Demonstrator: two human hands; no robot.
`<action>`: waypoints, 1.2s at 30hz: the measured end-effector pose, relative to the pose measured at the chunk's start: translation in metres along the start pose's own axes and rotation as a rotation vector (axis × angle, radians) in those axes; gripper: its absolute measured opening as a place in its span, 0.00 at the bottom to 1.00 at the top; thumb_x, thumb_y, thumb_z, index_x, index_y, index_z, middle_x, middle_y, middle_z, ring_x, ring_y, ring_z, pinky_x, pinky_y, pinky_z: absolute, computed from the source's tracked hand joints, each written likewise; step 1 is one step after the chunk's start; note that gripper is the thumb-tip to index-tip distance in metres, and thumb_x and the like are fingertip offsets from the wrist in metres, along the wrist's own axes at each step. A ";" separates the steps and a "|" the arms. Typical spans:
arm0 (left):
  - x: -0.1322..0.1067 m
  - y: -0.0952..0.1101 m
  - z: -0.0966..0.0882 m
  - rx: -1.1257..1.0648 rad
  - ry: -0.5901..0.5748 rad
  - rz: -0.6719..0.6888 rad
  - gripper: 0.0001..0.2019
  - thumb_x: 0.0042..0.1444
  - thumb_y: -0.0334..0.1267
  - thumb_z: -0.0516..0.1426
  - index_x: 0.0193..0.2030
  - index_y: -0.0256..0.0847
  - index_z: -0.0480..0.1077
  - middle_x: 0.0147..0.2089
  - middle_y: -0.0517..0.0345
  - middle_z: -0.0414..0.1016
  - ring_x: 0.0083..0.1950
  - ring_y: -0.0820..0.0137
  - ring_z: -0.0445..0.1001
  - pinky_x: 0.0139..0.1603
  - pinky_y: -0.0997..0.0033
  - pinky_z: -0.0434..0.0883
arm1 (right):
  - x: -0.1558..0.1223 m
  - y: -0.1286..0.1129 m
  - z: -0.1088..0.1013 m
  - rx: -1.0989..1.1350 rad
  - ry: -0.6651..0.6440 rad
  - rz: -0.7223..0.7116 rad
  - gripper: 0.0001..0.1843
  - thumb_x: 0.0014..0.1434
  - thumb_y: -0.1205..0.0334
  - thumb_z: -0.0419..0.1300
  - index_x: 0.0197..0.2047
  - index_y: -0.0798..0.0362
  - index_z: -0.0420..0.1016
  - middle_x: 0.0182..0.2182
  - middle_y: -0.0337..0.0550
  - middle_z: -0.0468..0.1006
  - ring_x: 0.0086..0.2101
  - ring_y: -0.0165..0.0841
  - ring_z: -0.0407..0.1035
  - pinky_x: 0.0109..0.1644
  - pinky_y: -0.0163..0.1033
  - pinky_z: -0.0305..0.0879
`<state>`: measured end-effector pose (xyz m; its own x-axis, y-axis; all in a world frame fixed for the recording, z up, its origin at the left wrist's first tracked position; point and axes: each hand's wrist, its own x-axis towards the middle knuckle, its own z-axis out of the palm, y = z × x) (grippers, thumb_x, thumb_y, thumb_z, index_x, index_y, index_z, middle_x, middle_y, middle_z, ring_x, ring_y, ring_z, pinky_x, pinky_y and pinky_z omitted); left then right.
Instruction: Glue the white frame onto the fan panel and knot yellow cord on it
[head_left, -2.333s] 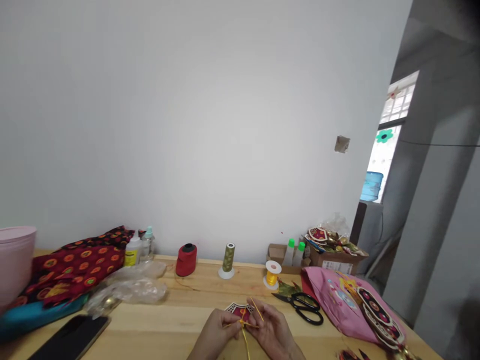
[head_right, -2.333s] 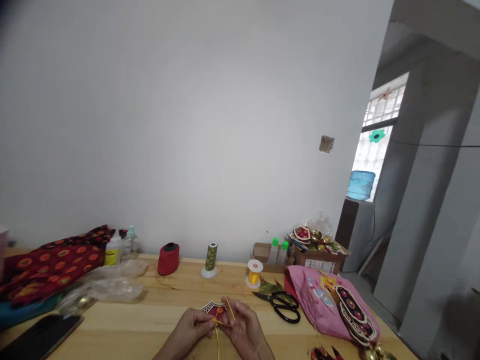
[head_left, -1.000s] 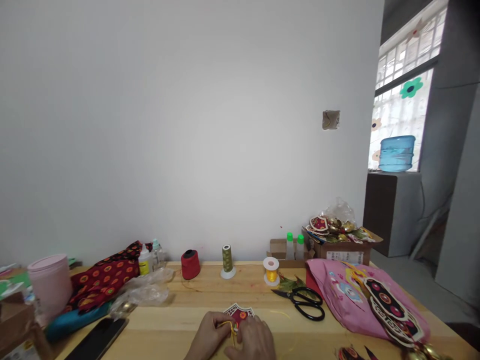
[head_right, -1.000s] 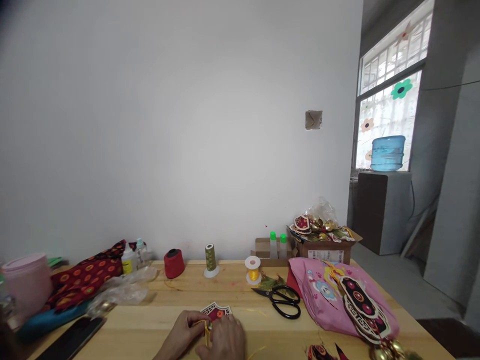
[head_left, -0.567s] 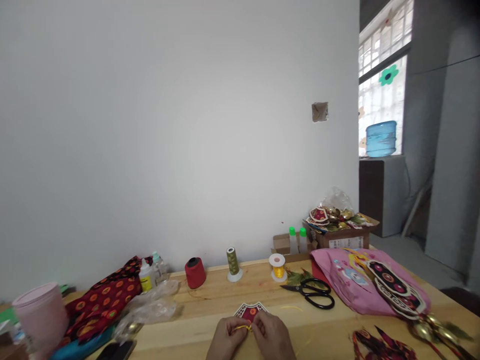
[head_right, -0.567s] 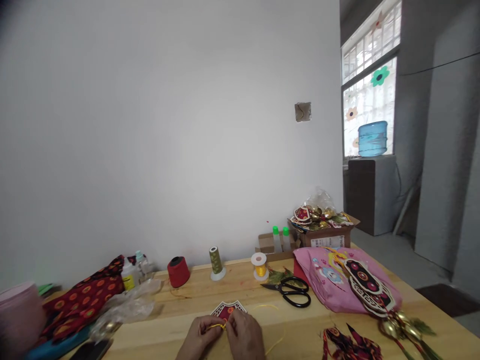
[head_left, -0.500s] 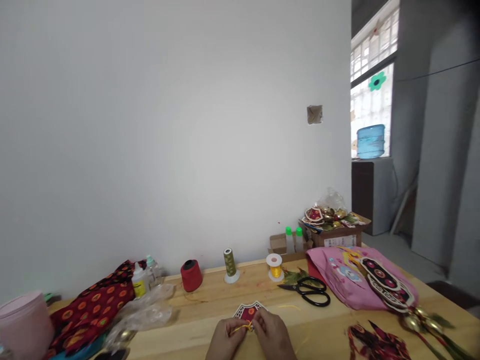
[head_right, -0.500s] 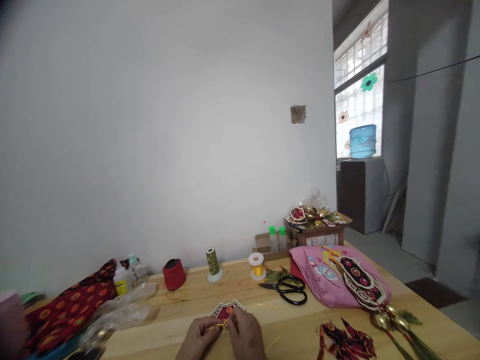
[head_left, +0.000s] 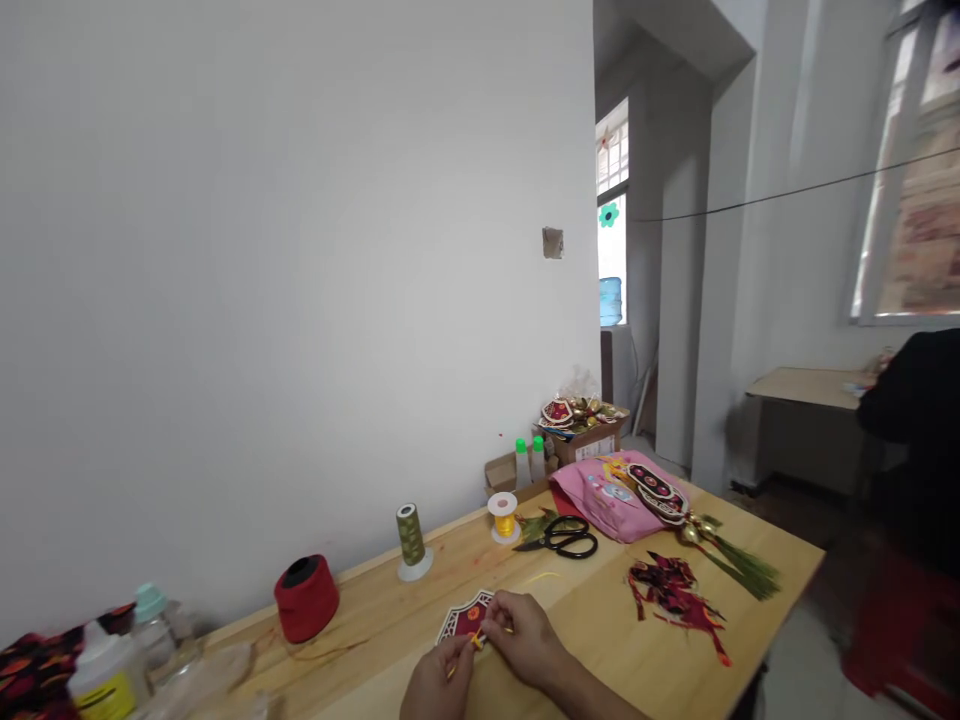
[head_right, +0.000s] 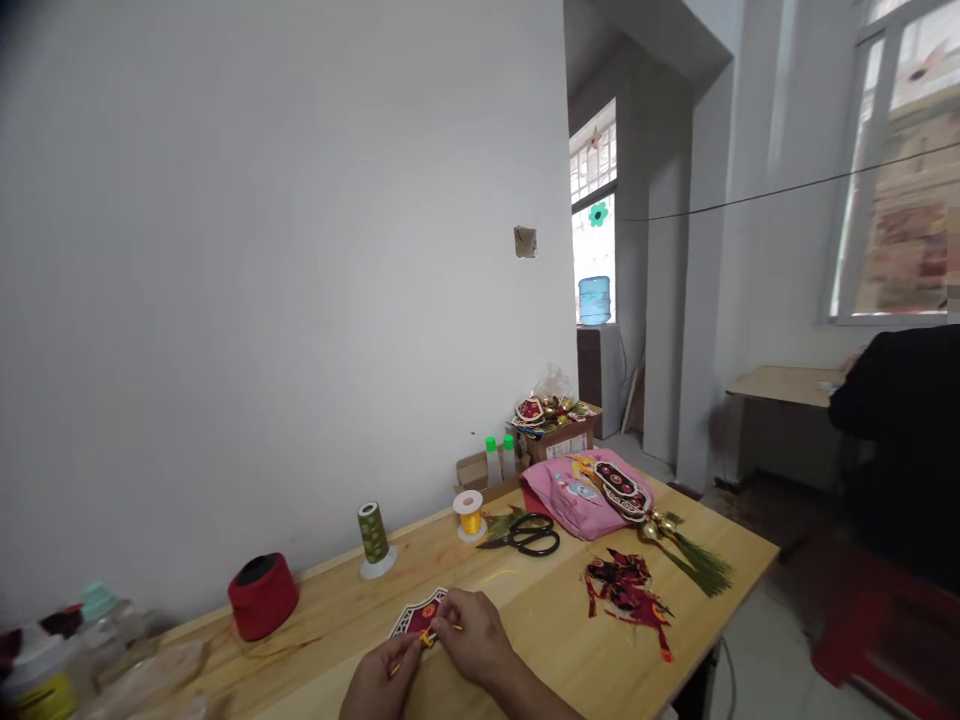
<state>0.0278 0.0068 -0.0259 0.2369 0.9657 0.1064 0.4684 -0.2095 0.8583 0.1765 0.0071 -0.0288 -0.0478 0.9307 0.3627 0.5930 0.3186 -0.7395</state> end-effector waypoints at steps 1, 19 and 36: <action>0.001 -0.001 0.000 0.002 -0.006 0.006 0.15 0.48 0.44 0.48 0.35 0.42 0.73 0.34 0.56 0.77 0.38 0.66 0.72 0.39 0.74 0.64 | 0.000 -0.001 0.000 -0.035 0.006 -0.003 0.05 0.49 0.67 0.52 0.26 0.54 0.69 0.20 0.34 0.69 0.23 0.25 0.61 0.27 0.28 0.53; 0.010 -0.011 0.000 -0.348 0.007 -0.032 0.16 0.37 0.49 0.57 0.29 0.39 0.74 0.31 0.54 0.78 0.39 0.61 0.73 0.41 0.67 0.68 | -0.015 -0.020 -0.009 -0.415 0.124 -0.286 0.08 0.54 0.65 0.45 0.30 0.50 0.65 0.26 0.37 0.74 0.28 0.29 0.67 0.29 0.31 0.55; -0.005 0.003 -0.004 -0.254 0.104 -0.022 0.15 0.38 0.46 0.58 0.32 0.39 0.74 0.37 0.53 0.76 0.43 0.60 0.71 0.49 0.61 0.63 | -0.012 -0.014 -0.012 -0.300 0.091 -0.331 0.07 0.56 0.65 0.45 0.32 0.51 0.63 0.27 0.38 0.73 0.28 0.30 0.68 0.29 0.31 0.56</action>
<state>0.0248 0.0018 -0.0215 0.1341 0.9830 0.1257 0.2412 -0.1555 0.9579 0.1787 -0.0109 -0.0158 -0.2107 0.7638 0.6100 0.7652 0.5172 -0.3833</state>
